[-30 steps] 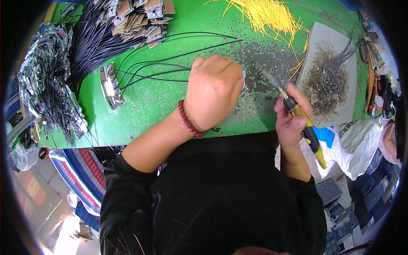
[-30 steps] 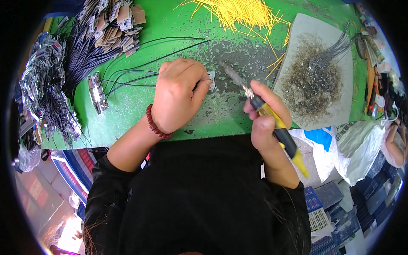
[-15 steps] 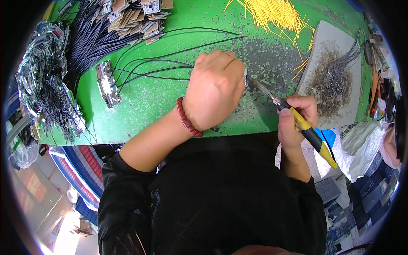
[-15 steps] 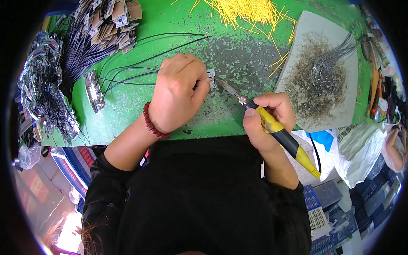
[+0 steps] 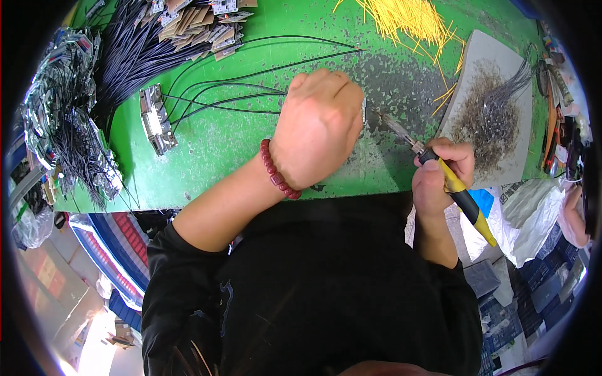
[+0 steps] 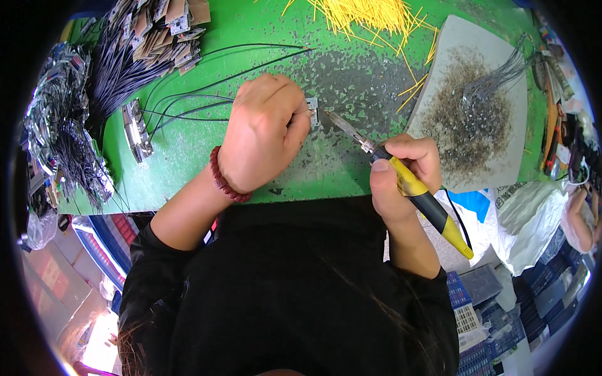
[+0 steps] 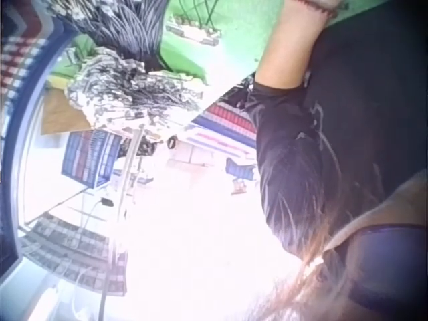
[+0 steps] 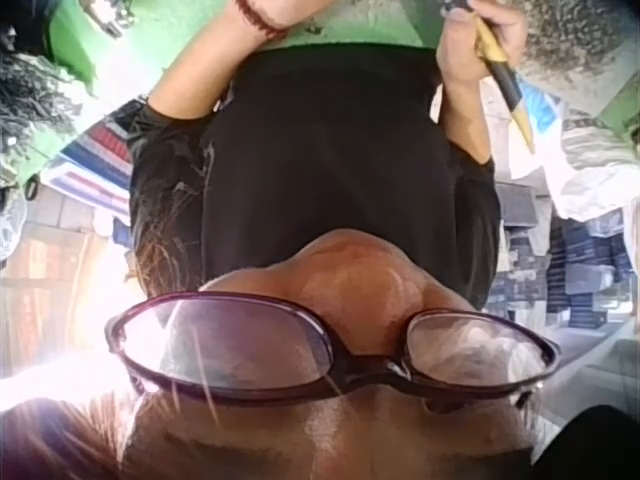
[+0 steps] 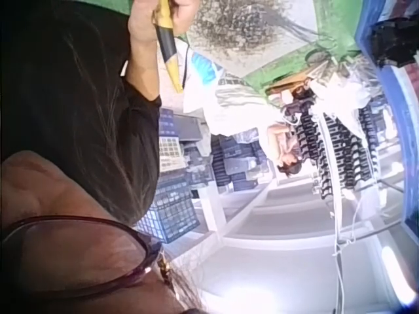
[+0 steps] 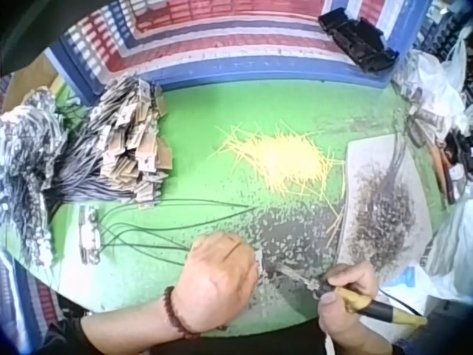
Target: The person solders wires onto a circuit board using a soldering iron, places the assembly into a plastic toy vehicle shell, and sets the shell into a blue crate. They then pick up a new circuit board and wires to repeat the process.
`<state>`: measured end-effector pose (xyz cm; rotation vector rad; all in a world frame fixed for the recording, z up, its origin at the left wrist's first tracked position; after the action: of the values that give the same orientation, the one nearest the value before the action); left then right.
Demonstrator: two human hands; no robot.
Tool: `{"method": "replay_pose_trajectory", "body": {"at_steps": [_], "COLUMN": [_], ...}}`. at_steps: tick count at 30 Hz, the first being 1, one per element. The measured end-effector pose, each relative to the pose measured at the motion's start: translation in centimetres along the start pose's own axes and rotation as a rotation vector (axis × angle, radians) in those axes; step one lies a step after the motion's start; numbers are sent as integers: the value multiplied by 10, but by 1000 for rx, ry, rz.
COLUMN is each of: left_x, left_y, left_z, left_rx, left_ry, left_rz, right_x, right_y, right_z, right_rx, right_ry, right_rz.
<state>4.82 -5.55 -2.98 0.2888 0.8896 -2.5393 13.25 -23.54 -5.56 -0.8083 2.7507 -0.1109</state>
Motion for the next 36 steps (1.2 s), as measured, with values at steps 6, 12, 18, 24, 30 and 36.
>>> {"method": "replay_pose_trajectory", "body": {"at_steps": [6, 12, 18, 24, 30, 36], "left_x": [-4, -11, -12, -12, -12, -12], "left_y": [0, 3, 9, 5, 7, 5], "left_z": [2, 2, 2, 3, 2, 0], "left_rx": [-17, -54, -116, -68, -58, -29], "left_ry": [-13, -62, -79, -50, -42, -42], "left_rz": [-21, -118, -199, -152, -159, -156], "right_x": [0, -1, -2, -3, -2, -4], "right_y": [1, 6, 6, 11, 1, 6], "right_z": [0, 1, -1, 2, -2, -6], "right_rx": [58, 93, 127, 181, -9, -60], "right_ry": [24, 64, 46, 54, -27, -36], "right_rz": [-29, -62, -67, -104, 9, -2]}}
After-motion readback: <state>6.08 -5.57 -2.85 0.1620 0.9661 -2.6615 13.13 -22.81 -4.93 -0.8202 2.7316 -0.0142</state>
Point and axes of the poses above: each hand's wrist, its own x-axis away from the middle knuckle, its own y-axis out of the palm, z = x × y, the point moved 8 cm from there along -x, towards the middle knuckle, and after that the axes turned 12 degrees about x, right-handed, at the moved point
